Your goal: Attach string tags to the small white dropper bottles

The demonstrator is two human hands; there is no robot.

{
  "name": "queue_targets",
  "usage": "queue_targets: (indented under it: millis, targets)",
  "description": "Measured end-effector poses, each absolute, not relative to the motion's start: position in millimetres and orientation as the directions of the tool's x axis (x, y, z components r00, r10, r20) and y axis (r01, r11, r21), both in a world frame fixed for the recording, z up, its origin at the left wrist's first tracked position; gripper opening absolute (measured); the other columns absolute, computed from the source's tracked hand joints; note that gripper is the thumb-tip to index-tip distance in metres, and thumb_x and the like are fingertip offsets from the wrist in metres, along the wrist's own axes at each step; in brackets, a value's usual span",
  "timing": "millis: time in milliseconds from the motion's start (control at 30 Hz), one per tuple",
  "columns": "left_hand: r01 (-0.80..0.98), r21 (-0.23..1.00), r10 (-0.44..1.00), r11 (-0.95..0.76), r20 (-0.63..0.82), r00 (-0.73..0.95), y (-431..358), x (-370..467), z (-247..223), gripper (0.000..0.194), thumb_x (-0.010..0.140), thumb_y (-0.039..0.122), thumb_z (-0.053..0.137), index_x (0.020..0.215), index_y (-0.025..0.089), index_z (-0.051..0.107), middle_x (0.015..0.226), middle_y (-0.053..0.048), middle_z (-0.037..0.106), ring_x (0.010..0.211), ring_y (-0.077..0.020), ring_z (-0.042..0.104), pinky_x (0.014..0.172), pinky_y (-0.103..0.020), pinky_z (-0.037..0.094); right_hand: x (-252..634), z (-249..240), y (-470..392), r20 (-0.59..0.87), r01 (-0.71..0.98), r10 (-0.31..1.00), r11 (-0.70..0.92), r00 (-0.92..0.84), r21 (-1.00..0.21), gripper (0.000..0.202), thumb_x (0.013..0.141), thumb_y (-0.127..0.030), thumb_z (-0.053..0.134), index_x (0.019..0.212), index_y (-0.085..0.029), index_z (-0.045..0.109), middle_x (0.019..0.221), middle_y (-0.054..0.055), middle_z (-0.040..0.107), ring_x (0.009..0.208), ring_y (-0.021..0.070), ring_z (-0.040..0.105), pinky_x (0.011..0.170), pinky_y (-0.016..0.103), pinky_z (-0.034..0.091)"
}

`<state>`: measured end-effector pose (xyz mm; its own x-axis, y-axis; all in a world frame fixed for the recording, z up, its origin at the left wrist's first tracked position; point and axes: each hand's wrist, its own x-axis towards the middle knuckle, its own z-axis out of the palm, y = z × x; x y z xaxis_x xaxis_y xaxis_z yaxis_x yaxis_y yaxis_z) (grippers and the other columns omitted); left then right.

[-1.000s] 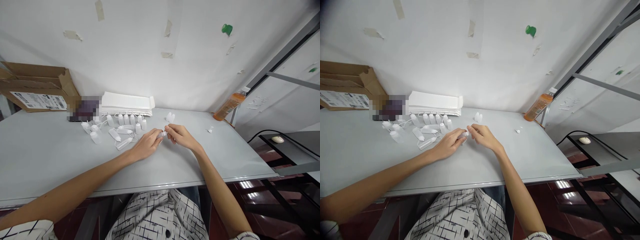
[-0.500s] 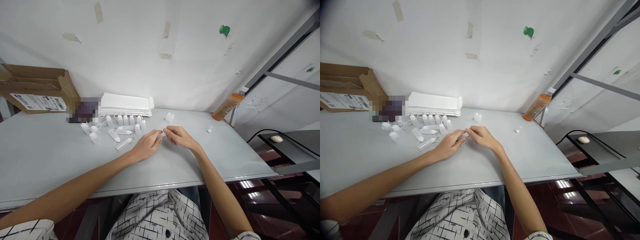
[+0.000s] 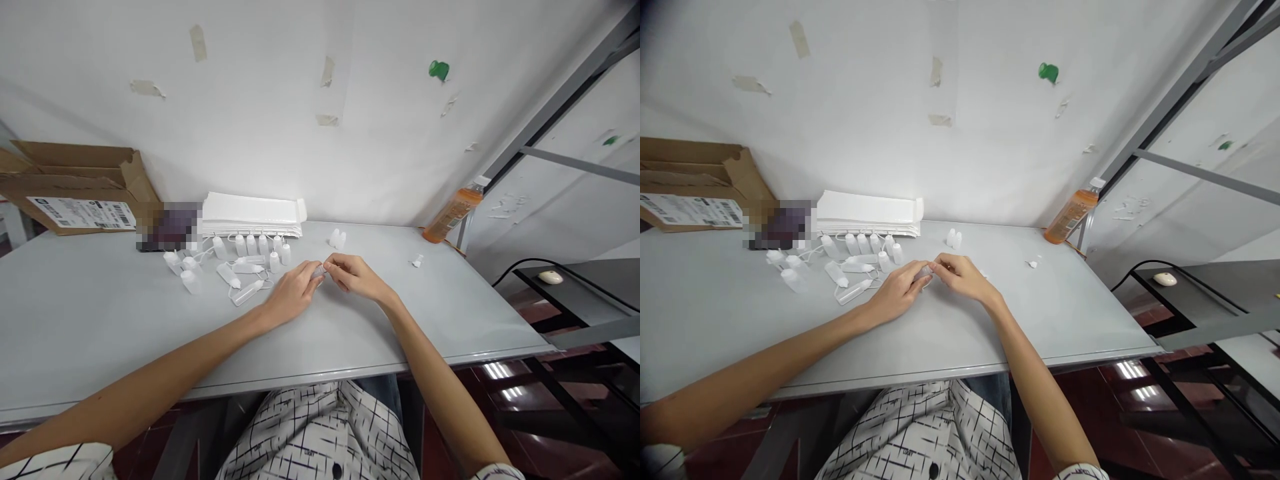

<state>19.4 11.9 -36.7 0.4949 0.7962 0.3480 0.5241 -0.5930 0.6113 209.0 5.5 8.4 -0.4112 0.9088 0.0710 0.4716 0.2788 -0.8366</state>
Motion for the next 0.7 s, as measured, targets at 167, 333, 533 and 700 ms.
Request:
queue_targets:
  millis: [167,333,533,700]
  targets:
    - [0.526,0.605,0.794,-0.598,0.353,0.496,11,19,-38,0.022,0.1,0.028,0.04,0.107,0.018,0.057,0.093,-0.006,0.064,0.079,-0.0198,0.059,0.069,-0.032,0.043,209,2,10,0.032,0.397,0.903,0.22,-0.429,-0.891,0.045,0.094,-0.059,0.05,0.072,-0.02,0.048,0.054,-0.006,0.043,0.049,0.0102,0.042,0.053,0.026,0.033]
    - [0.533,0.582,0.784,-0.614,0.374,0.494,10,20,-41,0.018,0.099,0.025,0.042,0.101,0.018,0.058,0.091,-0.006,0.063,0.077,-0.019,0.058,0.069,-0.031,0.043,207,-2,14,-0.022,0.34,0.903,0.139,-0.429,-0.93,0.057,0.089,-0.067,0.052,0.059,-0.021,0.036,0.053,-0.007,0.032,0.046,0.0083,0.034,0.048,0.026,0.028]
    - [0.468,0.635,0.776,-0.615,0.384,0.5,13,19,-38,0.019,0.099,0.025,0.042,0.105,0.018,0.059,0.095,-0.006,0.065,0.082,-0.0189,0.059,0.072,-0.031,0.044,208,4,10,0.03,0.334,0.902,0.19,-0.43,-0.923,0.049,0.089,-0.064,0.056,0.071,-0.018,0.053,0.052,-0.006,0.044,0.047,0.0098,0.04,0.051,0.026,0.03]
    - [0.499,0.598,0.773,-0.627,0.398,0.494,11,20,-41,0.017,0.099,0.025,0.042,0.1,0.019,0.058,0.091,-0.005,0.063,0.077,-0.0179,0.058,0.07,-0.03,0.044,206,0,13,0.03,0.299,0.907,0.169,-0.42,-0.939,0.054,0.086,-0.065,0.059,0.06,-0.02,0.042,0.053,-0.006,0.036,0.05,0.0091,0.035,0.05,0.026,0.029]
